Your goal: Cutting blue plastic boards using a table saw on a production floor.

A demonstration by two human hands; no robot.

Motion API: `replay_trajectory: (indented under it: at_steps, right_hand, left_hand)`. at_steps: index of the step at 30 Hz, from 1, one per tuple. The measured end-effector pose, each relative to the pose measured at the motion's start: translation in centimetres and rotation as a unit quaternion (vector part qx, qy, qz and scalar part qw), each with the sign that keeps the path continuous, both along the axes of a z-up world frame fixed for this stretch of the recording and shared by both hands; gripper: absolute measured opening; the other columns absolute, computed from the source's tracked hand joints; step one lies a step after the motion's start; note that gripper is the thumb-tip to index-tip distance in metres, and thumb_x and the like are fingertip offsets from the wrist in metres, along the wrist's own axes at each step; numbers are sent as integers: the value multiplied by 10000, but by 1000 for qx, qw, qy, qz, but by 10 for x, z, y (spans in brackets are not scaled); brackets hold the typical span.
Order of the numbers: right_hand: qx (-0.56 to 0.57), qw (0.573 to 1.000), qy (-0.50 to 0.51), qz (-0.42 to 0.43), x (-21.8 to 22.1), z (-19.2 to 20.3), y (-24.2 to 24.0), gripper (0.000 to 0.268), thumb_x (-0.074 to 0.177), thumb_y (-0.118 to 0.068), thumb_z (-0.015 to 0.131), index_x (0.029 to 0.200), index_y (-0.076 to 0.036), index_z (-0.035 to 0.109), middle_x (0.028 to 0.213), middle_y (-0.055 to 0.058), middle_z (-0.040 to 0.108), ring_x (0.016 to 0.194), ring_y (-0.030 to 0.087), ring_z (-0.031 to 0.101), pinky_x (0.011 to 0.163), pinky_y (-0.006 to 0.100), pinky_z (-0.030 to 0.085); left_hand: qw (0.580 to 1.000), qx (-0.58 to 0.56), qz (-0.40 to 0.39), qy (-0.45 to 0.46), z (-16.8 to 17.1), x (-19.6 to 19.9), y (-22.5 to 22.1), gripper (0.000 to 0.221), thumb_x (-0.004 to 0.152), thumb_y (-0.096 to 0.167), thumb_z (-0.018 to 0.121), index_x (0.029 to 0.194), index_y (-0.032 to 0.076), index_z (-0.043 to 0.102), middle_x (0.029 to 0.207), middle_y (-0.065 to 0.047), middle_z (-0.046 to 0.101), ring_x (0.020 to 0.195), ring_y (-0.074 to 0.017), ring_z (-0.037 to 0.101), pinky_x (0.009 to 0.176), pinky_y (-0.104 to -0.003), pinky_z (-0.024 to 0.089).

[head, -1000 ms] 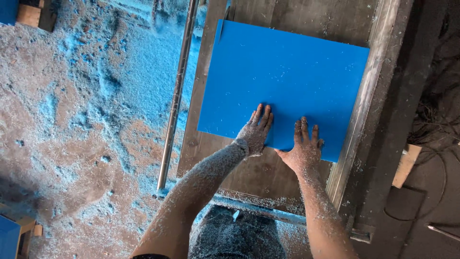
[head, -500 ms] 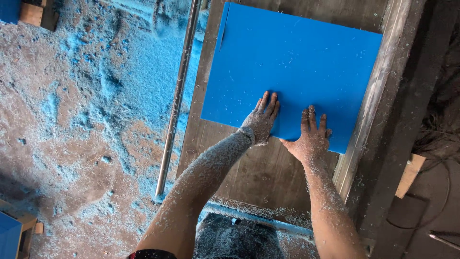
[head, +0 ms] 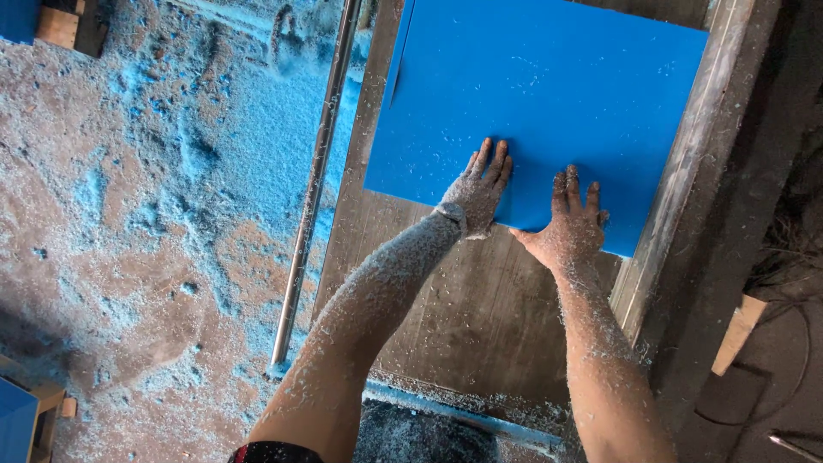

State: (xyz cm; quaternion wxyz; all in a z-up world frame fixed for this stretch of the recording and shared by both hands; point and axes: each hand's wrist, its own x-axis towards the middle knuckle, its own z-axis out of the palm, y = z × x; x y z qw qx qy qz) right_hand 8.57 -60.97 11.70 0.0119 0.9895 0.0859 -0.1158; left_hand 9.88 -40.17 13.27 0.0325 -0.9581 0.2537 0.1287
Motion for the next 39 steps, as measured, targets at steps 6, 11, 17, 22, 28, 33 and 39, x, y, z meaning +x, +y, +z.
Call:
replay_trajectory:
  at_steps: [6,11,17,22,28,33,39]
  right_hand:
    - [9,1000,-8,3,30,3,1,1282,647,-787,787,1638,-154,278,1733,60,133,1543,454,171,1137,717,304]
    - [15,1000,-18,1,53,8,3,1282,660,-760,801,1662,-153,282,1749,53,156,1547,451,204,1118,723,331]
    - [17,999,-30,14,83,6,2,1285,659,-770,805,1657,-138,300,1737,77,181,1535,452,218,1109,730,339]
    - [13,999,-31,16,105,11,4,1291,644,-763,812,1648,-129,306,1732,87,190,1529,455,214,1093,737,344]
    - [18,999,-34,20,131,11,3,1267,666,-739,824,1655,-132,315,1742,96,198,1541,458,210,1090,752,353]
    - [29,999,-35,16,168,5,1,1249,699,-727,815,1653,-107,300,1722,137,194,1534,468,197,1094,751,342]
    - [183,966,-181,-1,72,-12,7,756,1019,-392,673,1591,32,420,1726,238,289,1534,518,275,1214,639,356]
  left_hand:
    - [999,-27,21,-30,-24,33,-2,1295,687,636,823,1584,-86,230,1650,-350,103,1524,-546,57,1243,-622,224]
    - [996,-57,25,-71,-38,58,-3,1242,694,551,850,1560,-102,244,1626,-371,115,1519,-564,72,1227,-650,253]
    - [999,-29,29,-6,-4,85,-1,1353,618,560,889,1579,-98,201,1637,-375,79,1525,-569,59,1248,-617,236]
    - [998,-52,37,-25,-12,106,-1,1314,600,471,890,1585,-71,209,1640,-359,75,1530,-555,68,1256,-611,233]
    - [995,-74,48,-40,-25,136,-2,1316,587,431,906,1574,-81,202,1633,-361,80,1522,-561,79,1244,-607,239]
    - [992,-100,60,-44,-24,182,-5,1407,537,494,959,1579,-71,200,1646,-341,84,1534,-546,93,1257,-594,234]
    - [996,-48,70,-19,-30,276,-8,1483,526,561,972,1585,-60,141,1654,-311,30,1536,-528,53,1245,-578,221]
